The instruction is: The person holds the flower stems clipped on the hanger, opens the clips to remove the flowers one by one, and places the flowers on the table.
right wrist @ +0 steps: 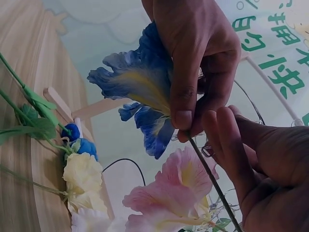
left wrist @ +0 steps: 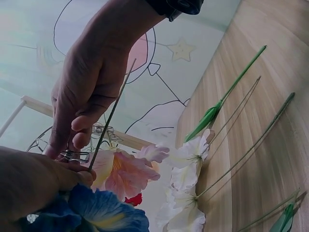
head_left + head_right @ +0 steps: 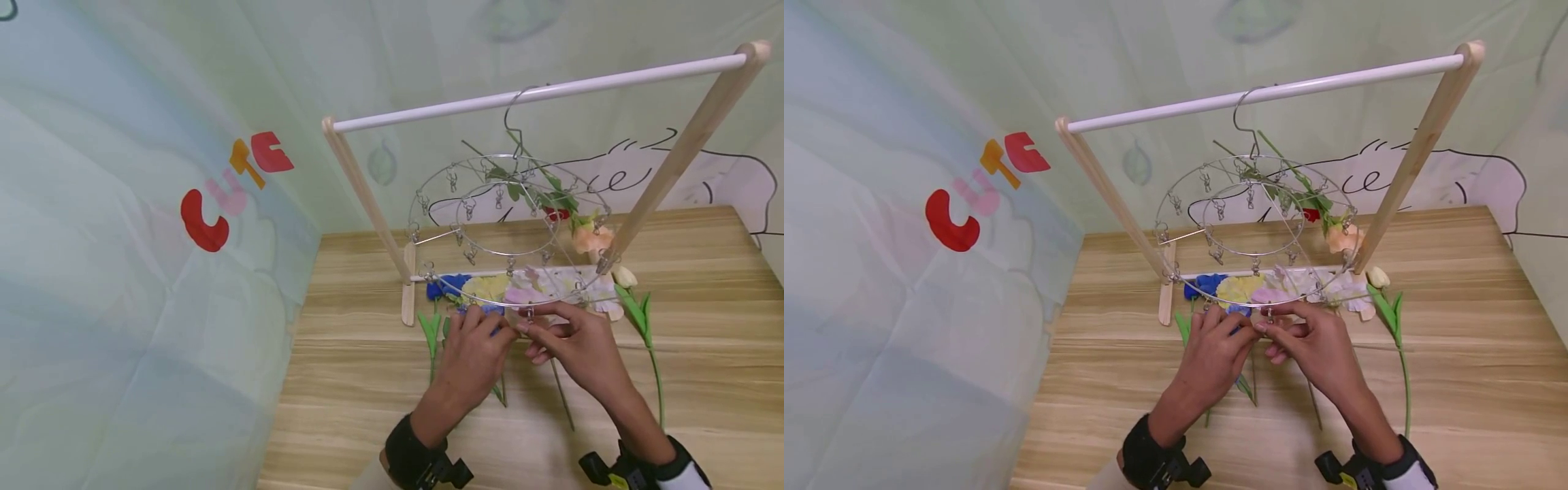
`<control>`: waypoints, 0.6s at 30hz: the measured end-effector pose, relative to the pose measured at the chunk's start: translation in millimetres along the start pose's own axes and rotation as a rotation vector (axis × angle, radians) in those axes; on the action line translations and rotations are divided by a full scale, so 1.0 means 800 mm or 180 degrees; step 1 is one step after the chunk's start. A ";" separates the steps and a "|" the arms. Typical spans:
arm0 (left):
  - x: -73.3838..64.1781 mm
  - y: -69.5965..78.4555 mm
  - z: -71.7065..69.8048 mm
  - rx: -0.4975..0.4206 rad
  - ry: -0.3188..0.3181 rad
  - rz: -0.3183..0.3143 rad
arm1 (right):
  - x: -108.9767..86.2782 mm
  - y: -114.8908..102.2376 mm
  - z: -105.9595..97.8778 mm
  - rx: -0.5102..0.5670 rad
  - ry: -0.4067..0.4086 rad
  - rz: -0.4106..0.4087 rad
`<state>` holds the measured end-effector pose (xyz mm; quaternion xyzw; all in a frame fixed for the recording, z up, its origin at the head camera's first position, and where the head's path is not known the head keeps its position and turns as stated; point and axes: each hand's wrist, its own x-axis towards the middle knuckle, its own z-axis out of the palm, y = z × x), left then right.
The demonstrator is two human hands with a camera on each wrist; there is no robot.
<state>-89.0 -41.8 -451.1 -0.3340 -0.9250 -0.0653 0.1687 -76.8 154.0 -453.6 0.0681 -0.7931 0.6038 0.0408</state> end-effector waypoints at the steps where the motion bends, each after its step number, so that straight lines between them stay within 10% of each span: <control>1: 0.000 0.000 0.000 -0.0014 -0.0013 -0.0002 | 0.000 0.000 0.000 -0.0024 -0.0017 0.0002; 18: -0.003 0.000 0.003 0.0029 0.0085 0.0015 | -0.019 0.003 -0.006 -0.0844 -0.0114 -0.0058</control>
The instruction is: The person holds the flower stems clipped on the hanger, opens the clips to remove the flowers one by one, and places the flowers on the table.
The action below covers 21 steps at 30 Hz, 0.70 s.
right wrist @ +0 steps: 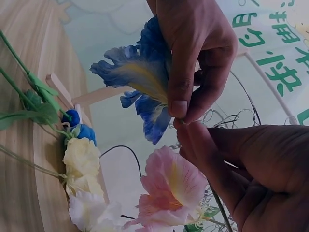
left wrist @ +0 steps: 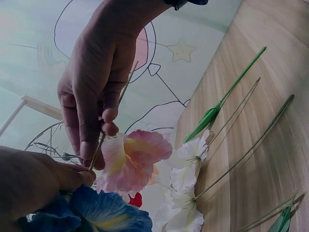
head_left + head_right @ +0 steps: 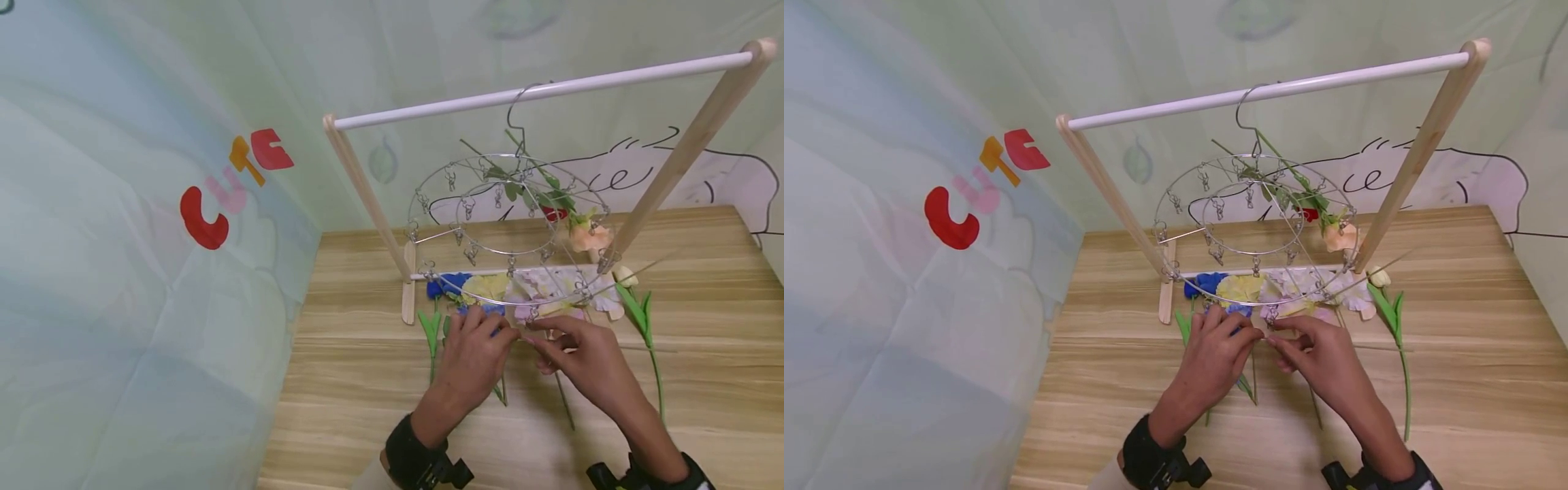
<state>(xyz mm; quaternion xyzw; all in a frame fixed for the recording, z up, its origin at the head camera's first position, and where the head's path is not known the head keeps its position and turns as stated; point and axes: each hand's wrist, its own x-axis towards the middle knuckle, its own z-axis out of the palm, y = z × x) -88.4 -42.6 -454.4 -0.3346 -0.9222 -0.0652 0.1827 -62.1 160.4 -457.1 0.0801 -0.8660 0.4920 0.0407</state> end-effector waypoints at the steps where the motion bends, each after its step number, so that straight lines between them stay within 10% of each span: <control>1: 0.000 0.000 0.000 0.0000 0.0010 0.0004 | -0.001 0.000 -0.001 -0.0086 -0.0010 -0.0004; 21: -0.002 0.004 -0.002 -0.0213 0.0001 -0.0005 | -0.017 0.015 -0.012 -0.0524 0.0089 -0.0494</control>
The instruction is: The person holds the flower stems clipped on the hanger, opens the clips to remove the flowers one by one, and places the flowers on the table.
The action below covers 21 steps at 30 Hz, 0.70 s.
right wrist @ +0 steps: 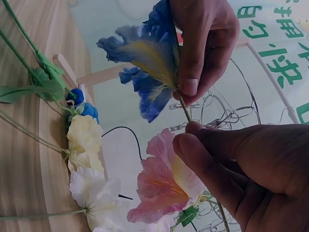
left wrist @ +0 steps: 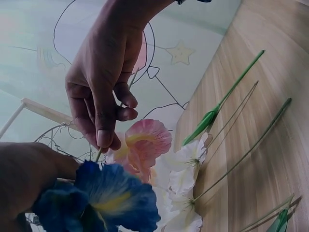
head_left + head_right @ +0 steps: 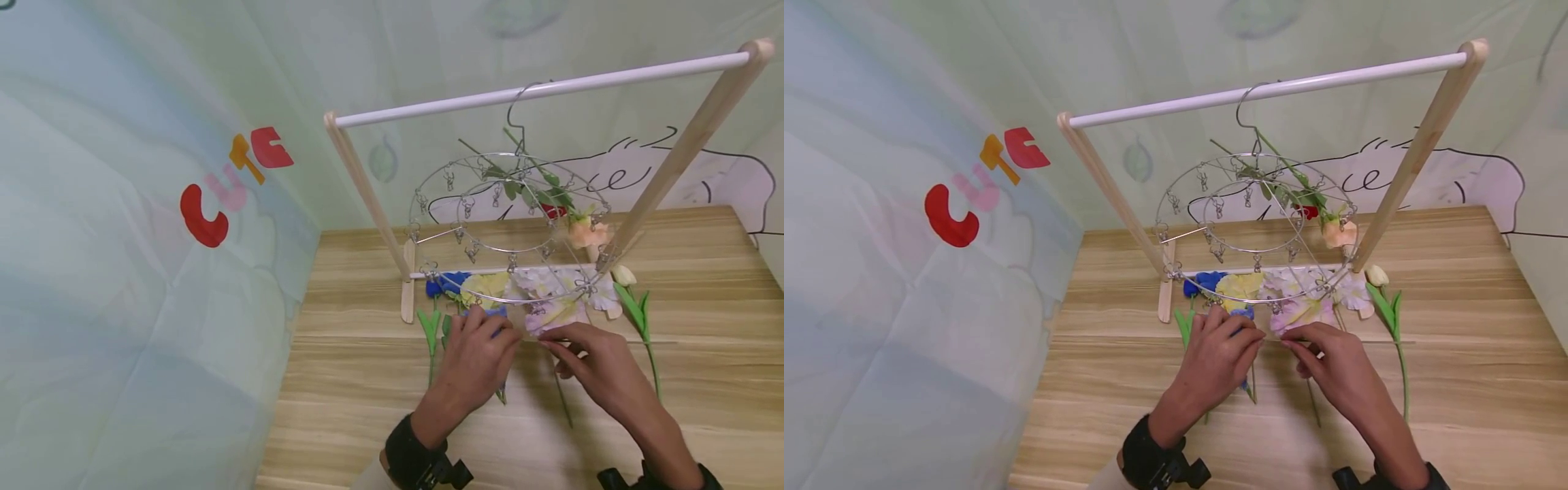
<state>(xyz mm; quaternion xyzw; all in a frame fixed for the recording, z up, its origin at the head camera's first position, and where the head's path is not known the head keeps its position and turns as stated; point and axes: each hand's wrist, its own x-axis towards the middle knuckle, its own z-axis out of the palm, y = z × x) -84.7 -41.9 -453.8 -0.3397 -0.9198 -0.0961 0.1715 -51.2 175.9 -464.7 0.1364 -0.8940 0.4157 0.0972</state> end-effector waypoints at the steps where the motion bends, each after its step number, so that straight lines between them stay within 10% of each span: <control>1: 0.000 0.000 0.000 -0.0013 -0.0005 -0.0011 | -0.001 0.001 0.000 -0.0001 -0.0002 -0.0004; 21: -0.001 -0.003 0.000 -0.0266 0.0208 -0.0256 | -0.019 0.016 -0.030 0.0267 -0.0249 -0.0065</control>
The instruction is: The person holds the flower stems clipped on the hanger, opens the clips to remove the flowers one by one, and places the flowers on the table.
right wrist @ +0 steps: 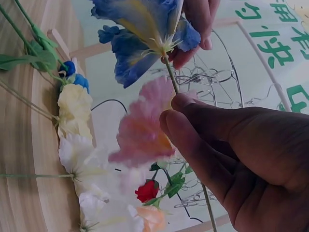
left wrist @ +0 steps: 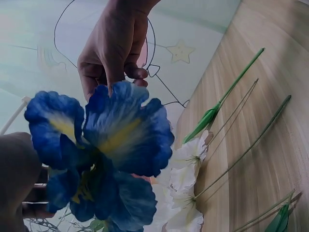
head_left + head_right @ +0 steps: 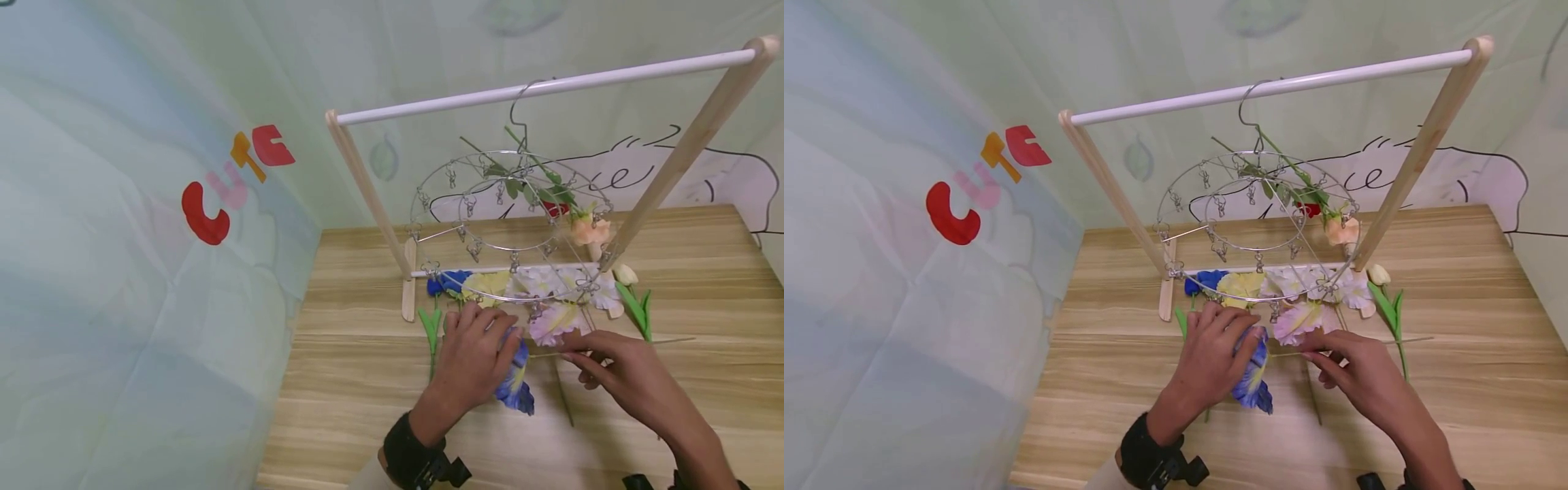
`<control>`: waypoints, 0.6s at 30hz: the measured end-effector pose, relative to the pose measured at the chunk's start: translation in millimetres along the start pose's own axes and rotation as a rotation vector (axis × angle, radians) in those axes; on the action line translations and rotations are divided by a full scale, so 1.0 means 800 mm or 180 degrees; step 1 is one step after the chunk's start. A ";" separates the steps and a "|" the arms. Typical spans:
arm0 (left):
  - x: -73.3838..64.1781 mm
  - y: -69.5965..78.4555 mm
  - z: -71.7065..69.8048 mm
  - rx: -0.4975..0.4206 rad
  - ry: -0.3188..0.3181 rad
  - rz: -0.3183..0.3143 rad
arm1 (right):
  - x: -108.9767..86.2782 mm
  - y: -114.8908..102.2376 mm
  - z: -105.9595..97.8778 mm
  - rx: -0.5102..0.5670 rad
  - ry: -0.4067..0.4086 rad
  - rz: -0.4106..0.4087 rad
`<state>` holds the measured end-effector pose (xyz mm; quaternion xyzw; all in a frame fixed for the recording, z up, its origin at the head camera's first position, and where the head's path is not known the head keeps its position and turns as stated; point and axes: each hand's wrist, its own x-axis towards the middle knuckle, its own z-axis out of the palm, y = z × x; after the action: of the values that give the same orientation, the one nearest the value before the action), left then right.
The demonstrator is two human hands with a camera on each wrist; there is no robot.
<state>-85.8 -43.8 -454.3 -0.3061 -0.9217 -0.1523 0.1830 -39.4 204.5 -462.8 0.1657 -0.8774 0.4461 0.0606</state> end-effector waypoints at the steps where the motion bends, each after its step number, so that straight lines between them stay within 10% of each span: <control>1: 0.000 0.000 0.000 -0.0008 0.0012 -0.0003 | -0.001 0.000 -0.002 -0.0017 -0.0006 0.0020; 18: 0.000 0.000 0.001 -0.0152 0.0041 -0.0107 | -0.022 0.010 -0.031 0.0023 -0.0004 0.0216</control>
<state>-85.8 -43.7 -455.2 -0.2938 -0.9217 -0.1794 0.1790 -26.2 232.8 -458.6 0.1364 -0.8810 0.4509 0.0442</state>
